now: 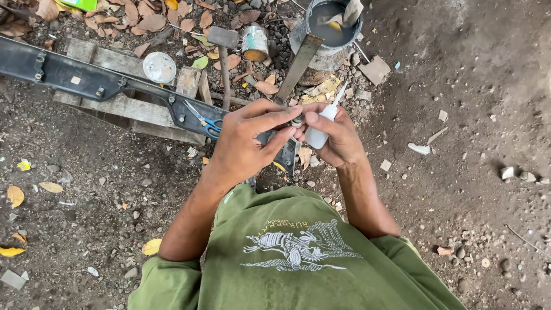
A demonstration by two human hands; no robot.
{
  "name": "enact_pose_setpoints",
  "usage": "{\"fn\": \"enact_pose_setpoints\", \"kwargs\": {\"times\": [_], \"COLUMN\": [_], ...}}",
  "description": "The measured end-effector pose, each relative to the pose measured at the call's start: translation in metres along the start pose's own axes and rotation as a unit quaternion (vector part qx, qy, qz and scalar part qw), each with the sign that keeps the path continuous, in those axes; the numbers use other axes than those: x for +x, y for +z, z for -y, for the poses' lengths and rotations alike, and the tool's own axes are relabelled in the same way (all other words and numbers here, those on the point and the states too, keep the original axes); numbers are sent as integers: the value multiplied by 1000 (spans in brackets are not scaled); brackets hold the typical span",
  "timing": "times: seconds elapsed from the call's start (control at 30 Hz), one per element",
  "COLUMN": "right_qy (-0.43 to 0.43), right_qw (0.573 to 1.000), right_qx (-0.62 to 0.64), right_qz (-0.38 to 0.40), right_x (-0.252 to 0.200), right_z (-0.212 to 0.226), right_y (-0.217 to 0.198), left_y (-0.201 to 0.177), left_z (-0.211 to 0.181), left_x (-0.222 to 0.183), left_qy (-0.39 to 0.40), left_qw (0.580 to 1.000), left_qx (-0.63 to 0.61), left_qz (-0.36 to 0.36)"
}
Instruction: Applying glue to a small plastic component and attaching it to a vehicle bumper trim piece.
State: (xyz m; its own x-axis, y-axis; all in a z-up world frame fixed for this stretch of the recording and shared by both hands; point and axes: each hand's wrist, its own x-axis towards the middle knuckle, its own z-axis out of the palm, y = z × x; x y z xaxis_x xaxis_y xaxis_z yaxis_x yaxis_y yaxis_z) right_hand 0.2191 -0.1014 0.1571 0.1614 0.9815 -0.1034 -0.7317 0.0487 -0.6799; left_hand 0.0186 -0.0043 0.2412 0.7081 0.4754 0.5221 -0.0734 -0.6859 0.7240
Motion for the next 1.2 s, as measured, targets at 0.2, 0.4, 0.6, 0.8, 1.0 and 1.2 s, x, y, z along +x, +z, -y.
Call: {"fn": "enact_pose_setpoints", "kwargs": {"times": [0.2,0.4,0.6,0.8,1.0,1.2], "right_qy": [-109,-277,-345,-303,-256,-235], "right_qw": [987,889,816,848,878,891], "right_qx": [-113,-364,-455,-423,-388,-369], "right_qz": [20,35,85,104,113,125], "right_x": [0,-14,-15,-13,-17,-23], "right_z": [-10,-11,1,-7,-5,-7], "right_y": [3,10,23,5,6,8], "left_y": [-1,5,6,1,2,3], "left_z": [-3,10,14,12,0,2], "left_x": [-6,-28,-38,-42,-38,-37], "left_qy": [6,-91,-200,-234,-195,-154], "left_qw": [1000,971,915,921,963,974], "left_qx": [-27,-222,-350,-310,-186,-168], "left_qz": [-13,-19,-19,5,-15,-3]}}
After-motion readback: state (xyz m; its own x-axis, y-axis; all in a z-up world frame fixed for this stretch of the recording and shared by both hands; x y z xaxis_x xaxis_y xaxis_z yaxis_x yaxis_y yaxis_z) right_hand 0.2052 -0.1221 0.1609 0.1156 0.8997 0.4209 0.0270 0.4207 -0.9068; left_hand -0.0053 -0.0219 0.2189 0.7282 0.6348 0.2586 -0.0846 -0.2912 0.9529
